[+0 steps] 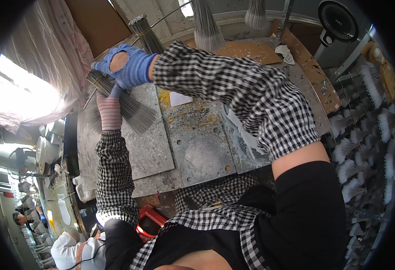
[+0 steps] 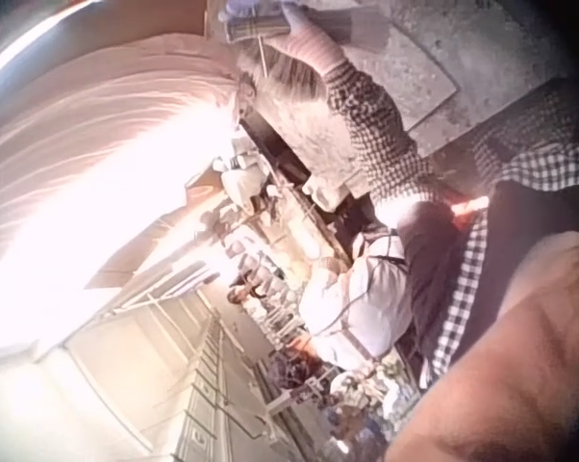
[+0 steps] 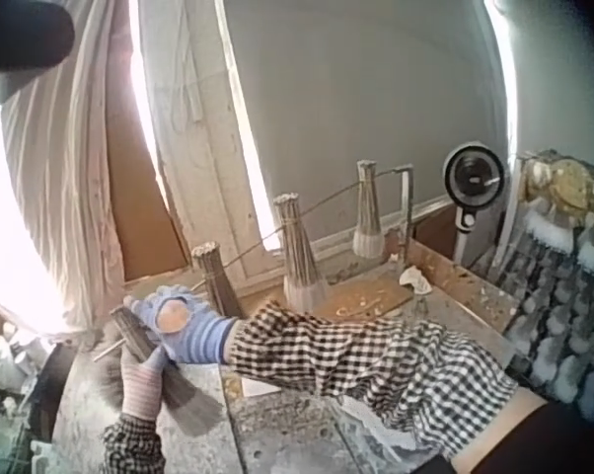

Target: Dipping bundles of industrial brush bristles into a white adhesive paste and arranging them for assembly.

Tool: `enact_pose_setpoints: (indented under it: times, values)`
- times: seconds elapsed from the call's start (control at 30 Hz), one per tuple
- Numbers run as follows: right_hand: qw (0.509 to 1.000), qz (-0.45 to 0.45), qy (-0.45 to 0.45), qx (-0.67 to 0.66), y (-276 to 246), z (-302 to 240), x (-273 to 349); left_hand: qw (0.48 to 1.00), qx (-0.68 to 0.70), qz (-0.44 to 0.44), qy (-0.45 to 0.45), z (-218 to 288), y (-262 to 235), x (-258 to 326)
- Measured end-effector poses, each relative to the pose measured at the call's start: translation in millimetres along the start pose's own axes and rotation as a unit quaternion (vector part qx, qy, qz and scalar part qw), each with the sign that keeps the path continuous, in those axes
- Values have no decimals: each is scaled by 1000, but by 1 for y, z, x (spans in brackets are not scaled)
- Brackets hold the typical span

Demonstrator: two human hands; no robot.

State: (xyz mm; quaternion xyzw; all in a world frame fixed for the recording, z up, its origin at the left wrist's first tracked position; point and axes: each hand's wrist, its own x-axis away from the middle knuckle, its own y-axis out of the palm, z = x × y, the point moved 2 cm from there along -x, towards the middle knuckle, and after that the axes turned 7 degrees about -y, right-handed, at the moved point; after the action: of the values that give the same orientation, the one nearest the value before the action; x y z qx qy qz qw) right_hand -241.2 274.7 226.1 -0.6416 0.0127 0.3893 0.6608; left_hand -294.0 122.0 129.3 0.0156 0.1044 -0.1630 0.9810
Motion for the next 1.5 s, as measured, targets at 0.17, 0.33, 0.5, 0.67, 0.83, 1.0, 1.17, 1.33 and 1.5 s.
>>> enact_pose_setpoints:
  times: [0.17, 0.33, 0.5, 0.67, 0.83, 1.0, 1.17, 1.33, 1.5]
  values:
    - [955, 284, -88, -11, -60, 75, 83, 986, 65, -101, -119, 32, 29, -12]
    - [927, 234, 190, 224, -69, 124, 120, 980, 55, -129, -142, 51, 63, -20]
    - [898, 180, 244, 320, -38, 194, 122, 979, 65, -152, -115, 54, 93, -27]
    - [903, 30, 303, 303, -63, 208, 115, 981, 67, -135, -122, 41, 74, -39]
    - [873, -140, 357, 301, -150, 211, 147, 982, 72, -139, -108, 41, 75, -44]
    - [842, -166, 405, 315, -171, 234, 181, 982, 65, -132, -116, 37, 76, -52]
    - [850, -122, 415, 300, -173, 237, 195, 983, 62, -120, -124, 34, 72, -54]
    - [843, -85, 416, 330, -161, 257, 208, 984, 58, -125, -113, 35, 77, -52]
    - [831, -102, 438, 328, -167, 265, 216, 984, 42, -133, -108, 40, 74, -47]
